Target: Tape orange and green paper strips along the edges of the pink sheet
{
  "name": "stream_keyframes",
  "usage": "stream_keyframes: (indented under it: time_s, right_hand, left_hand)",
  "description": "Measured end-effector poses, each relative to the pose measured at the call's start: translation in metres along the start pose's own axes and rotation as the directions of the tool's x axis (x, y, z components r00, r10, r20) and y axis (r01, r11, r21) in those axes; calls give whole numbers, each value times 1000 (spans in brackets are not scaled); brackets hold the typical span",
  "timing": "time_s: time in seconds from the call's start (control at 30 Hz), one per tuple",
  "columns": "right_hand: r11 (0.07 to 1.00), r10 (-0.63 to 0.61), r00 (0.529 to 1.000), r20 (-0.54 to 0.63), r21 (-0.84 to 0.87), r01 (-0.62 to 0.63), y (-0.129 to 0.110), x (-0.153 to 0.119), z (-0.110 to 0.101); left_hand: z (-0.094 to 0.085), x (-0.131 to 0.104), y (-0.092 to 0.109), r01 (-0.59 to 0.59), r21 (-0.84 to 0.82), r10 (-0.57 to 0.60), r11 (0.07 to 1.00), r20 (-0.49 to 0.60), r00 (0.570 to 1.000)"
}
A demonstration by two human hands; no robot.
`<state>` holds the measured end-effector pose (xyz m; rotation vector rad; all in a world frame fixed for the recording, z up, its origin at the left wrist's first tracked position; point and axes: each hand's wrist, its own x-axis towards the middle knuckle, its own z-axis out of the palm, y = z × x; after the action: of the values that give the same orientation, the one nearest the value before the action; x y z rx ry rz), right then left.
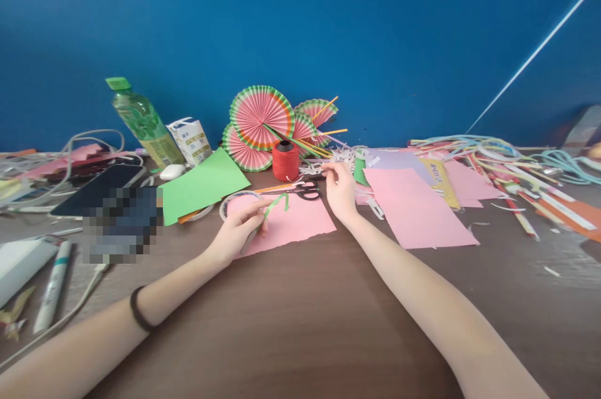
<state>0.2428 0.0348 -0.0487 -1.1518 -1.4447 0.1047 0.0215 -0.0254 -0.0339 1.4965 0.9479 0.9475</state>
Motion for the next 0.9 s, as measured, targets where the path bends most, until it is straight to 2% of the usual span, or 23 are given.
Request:
stream_keyframes:
  time_s: [0.07,0.13,0.23,0.3,0.37,0.43,0.5,0.67,0.9]
  right_hand:
    - [998,66,997,-27,15,-66,3,1,-1]
    - [997,69,998,-10,22,-69,-1,1,-2]
    - [996,-90,990,106,34,87,-21,-4,-1]
    - [969,-247,942,227,65,238,-36,-9,0]
    - [928,-368,858,359,93,360,-48,-14,1]
    - [899,-428,781,454,128,419,-55,-19,2]
    - [893,-441,748,496,159,421,-57,-22,4]
    - [908,-413,757,505,172,381,-54,-27,5]
    - [897,-421,732,535,125,425,-57,-26,4]
  left_hand:
    - [0,1,-1,5,-4,-5,1000,-4,1000]
    - [0,1,-2,7,-11,-7,1000,-8,1000]
    - [0,0,-2,-3,-3,3,1000,-12,1000]
    - [0,-1,-2,2,11,-2,1000,-25,1000]
    - [0,-2,-1,17,25,-16,1000,-45,999]
    - [0,-3,1,23,36,-21,999,-62,998]
    - [0,-3,2,15,41,-12,999,-72,997]
    - [-2,0,2,19,5,-18,1000,-86,996]
    - [-4,2,1,14,-82,-24,997,-120,992]
